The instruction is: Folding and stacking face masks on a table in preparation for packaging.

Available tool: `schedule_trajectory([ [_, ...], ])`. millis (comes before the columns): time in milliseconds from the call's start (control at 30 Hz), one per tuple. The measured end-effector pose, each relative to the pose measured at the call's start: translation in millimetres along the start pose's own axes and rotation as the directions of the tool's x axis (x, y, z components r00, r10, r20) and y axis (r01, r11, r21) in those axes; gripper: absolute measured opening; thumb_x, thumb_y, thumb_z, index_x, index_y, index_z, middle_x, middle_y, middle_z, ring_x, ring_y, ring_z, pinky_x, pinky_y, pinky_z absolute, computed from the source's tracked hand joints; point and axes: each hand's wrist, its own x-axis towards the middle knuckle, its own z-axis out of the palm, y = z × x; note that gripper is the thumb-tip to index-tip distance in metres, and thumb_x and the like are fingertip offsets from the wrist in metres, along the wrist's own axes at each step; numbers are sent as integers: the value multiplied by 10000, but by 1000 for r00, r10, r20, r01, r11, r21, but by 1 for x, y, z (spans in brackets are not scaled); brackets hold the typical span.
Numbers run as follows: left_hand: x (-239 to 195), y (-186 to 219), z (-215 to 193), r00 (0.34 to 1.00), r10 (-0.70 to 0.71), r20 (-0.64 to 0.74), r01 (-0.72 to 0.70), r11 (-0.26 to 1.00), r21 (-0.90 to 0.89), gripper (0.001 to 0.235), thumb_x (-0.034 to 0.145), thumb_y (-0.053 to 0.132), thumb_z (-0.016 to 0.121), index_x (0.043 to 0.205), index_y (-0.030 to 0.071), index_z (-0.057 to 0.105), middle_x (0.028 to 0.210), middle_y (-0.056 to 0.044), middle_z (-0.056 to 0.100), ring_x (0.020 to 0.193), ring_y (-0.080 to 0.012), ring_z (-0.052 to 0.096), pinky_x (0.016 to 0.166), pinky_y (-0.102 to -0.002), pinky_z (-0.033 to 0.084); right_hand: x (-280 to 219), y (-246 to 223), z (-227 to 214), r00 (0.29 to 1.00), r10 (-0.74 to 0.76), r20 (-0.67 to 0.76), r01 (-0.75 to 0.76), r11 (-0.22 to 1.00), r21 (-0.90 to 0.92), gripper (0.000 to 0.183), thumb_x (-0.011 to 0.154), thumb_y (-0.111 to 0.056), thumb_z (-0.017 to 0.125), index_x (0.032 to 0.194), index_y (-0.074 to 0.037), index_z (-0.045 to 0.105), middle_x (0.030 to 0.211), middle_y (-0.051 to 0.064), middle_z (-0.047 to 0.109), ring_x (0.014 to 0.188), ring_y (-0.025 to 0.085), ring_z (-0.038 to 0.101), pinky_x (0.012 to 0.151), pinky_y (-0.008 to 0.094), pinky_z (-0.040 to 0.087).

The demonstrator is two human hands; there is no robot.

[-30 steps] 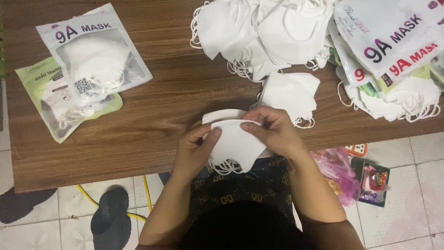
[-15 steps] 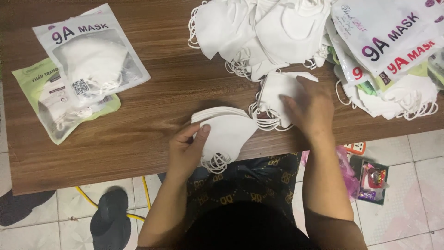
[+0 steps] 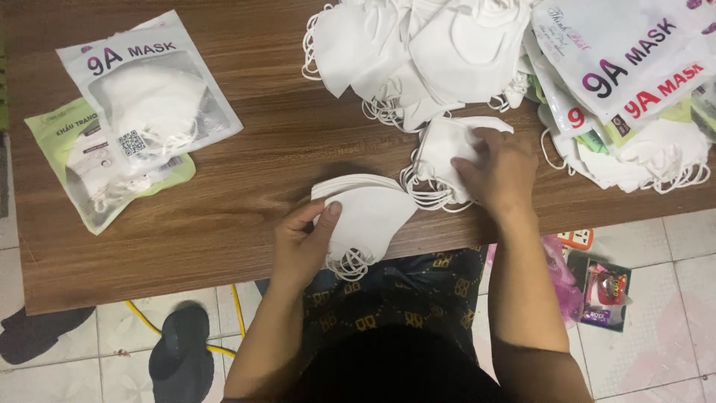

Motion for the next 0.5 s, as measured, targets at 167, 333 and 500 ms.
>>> schedule_trajectory([
  [167, 3, -4, 0, 1000, 24, -8, -24, 1000, -14, 106, 946, 89, 744, 1014, 16, 780, 971, -148, 788, 989, -200, 680, 907, -409, 569, -1, -1, 5, 995, -46, -85, 46, 999, -6, 353, 759, -314, 893, 1062, -181, 771, 911, 41, 708, 949, 306, 649, 825, 399, 483],
  [333, 3, 12, 2, 1000, 18, -23, -18, 1000, 4, 105, 952, 107, 740, 1009, 31, 783, 974, -138, 790, 974, -192, 682, 902, -400, 570, -5, 10, 9, 997, 47, -68, -27, 963, 269, 254, 847, -177, 826, 1085, -136, 747, 945, 141, 724, 955, 394, 688, 822, 469, 529],
  [500, 9, 21, 0, 1000, 17, -24, -16, 1000, 18, 129, 975, 140, 718, 1023, 39, 784, 979, -142, 789, 962, -194, 680, 898, -408, 565, -17, 0, -21, 995, 92, -36, -37, 685, 728, 463, 816, -22, 867, 1222, -41, 647, 919, 132, 674, 860, 243, 645, 753, 352, 519],
])
